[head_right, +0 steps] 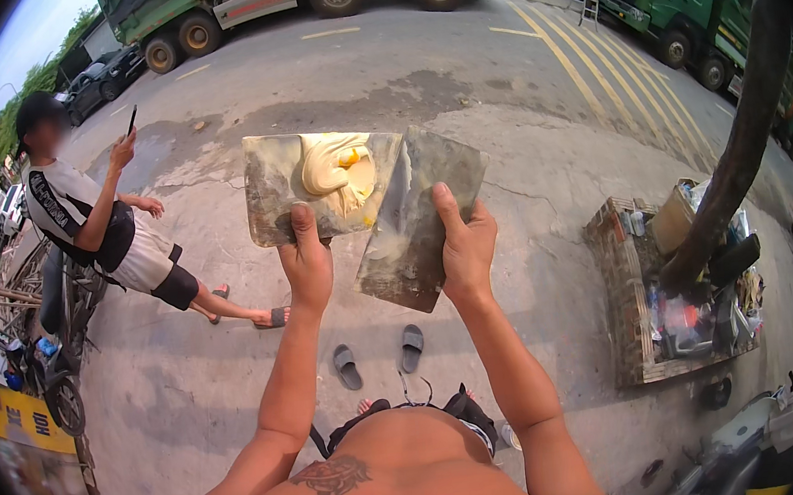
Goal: The person applies body filler to a green vehicle panel using metal spreaders, then scrapes and sands the surface after mixing a new batch of filler on a board.
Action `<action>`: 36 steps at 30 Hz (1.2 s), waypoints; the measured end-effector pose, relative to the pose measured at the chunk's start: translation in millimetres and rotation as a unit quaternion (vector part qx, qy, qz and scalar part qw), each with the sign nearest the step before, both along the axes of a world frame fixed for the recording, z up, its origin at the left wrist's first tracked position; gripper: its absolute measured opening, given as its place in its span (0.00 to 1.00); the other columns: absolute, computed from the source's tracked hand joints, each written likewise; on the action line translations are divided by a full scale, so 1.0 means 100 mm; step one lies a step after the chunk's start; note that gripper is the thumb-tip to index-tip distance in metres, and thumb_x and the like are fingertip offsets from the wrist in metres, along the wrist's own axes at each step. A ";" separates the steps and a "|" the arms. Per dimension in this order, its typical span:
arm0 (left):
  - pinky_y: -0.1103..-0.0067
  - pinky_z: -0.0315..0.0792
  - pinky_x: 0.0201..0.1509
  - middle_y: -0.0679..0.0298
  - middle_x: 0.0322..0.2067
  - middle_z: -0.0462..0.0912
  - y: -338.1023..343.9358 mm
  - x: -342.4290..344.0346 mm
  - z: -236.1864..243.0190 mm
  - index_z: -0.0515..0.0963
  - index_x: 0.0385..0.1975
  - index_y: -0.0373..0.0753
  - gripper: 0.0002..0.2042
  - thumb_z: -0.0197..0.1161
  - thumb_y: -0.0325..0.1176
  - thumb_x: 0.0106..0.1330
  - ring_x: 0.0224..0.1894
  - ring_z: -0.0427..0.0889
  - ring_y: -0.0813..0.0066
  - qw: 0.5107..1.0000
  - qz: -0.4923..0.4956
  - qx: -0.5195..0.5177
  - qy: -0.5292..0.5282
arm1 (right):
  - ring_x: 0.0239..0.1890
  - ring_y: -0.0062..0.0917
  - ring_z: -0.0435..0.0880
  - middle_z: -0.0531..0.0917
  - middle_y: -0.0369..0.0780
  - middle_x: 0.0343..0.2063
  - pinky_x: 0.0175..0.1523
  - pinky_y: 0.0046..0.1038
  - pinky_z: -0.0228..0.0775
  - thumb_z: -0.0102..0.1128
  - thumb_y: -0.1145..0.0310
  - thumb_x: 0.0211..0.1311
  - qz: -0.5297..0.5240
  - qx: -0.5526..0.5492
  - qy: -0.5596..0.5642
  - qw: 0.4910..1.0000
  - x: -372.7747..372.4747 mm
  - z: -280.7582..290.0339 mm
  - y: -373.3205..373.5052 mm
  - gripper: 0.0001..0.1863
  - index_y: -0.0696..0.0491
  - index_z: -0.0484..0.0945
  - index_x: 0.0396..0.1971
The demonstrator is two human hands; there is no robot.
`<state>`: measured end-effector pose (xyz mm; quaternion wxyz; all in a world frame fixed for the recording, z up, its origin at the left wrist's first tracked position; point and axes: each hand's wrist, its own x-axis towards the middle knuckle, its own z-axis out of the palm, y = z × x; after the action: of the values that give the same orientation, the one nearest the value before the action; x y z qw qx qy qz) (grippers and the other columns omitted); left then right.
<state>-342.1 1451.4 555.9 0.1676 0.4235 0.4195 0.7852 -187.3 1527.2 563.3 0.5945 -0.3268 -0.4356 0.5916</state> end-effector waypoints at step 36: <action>0.78 0.74 0.47 0.59 0.47 0.77 -0.01 0.28 0.08 0.71 0.51 0.28 0.27 0.46 0.52 0.76 0.46 0.78 0.74 0.996 0.042 -0.026 -0.073 | 0.29 0.30 0.82 0.84 0.39 0.31 0.34 0.28 0.75 0.68 0.70 0.54 -0.072 0.634 -0.297 0.710 0.18 0.90 0.17 0.16 0.52 0.83 0.44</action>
<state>-314.2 1450.9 564.0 0.1759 0.3427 0.4440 0.8090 -168.9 1544.7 652.9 0.5427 -0.0624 -0.8376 0.0042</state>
